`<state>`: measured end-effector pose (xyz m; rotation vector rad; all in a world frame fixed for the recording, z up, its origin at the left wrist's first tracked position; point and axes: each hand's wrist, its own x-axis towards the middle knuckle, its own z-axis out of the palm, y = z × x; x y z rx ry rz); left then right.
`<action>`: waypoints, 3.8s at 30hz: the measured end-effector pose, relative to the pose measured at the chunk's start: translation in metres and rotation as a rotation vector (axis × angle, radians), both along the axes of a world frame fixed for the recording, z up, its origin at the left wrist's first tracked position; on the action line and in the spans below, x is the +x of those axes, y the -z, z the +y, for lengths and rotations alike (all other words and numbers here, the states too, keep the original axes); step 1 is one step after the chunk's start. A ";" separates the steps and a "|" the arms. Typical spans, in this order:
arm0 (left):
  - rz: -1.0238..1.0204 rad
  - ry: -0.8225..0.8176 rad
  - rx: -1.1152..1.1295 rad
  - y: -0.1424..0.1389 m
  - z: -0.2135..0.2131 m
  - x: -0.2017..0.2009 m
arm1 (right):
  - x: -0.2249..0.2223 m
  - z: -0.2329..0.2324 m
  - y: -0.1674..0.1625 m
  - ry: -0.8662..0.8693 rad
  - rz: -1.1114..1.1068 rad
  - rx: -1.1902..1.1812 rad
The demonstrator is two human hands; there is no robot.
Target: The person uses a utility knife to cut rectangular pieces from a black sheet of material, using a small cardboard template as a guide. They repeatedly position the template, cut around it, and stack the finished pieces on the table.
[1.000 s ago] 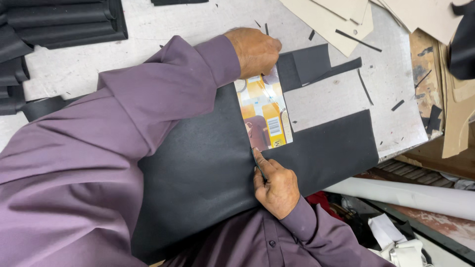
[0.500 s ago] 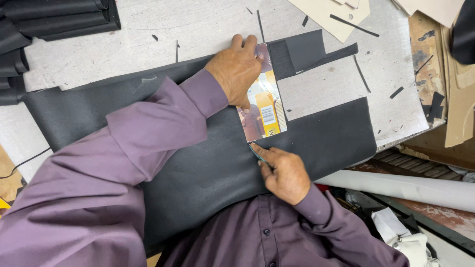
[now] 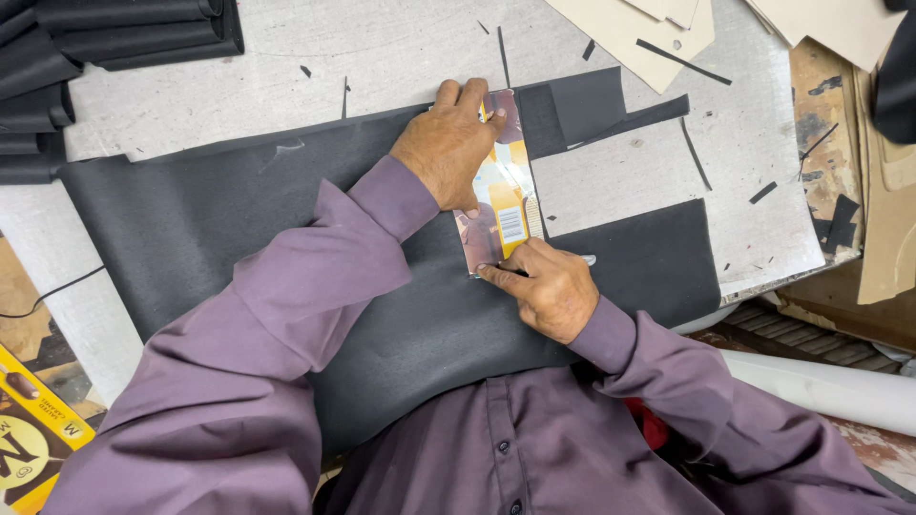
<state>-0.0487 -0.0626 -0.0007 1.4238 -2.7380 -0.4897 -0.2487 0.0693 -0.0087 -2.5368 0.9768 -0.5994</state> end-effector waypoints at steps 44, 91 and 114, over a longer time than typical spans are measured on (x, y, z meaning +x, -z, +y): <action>0.554 -0.410 -0.245 0.007 0.224 0.114 | 0.023 -0.222 -0.058 0.055 0.056 0.287; 0.213 -0.189 -0.086 0.015 0.076 0.164 | 0.061 0.022 0.005 0.214 -0.026 -0.199; 0.042 -0.214 0.017 -0.026 0.094 0.113 | 0.059 -0.006 -0.030 0.233 -0.048 0.218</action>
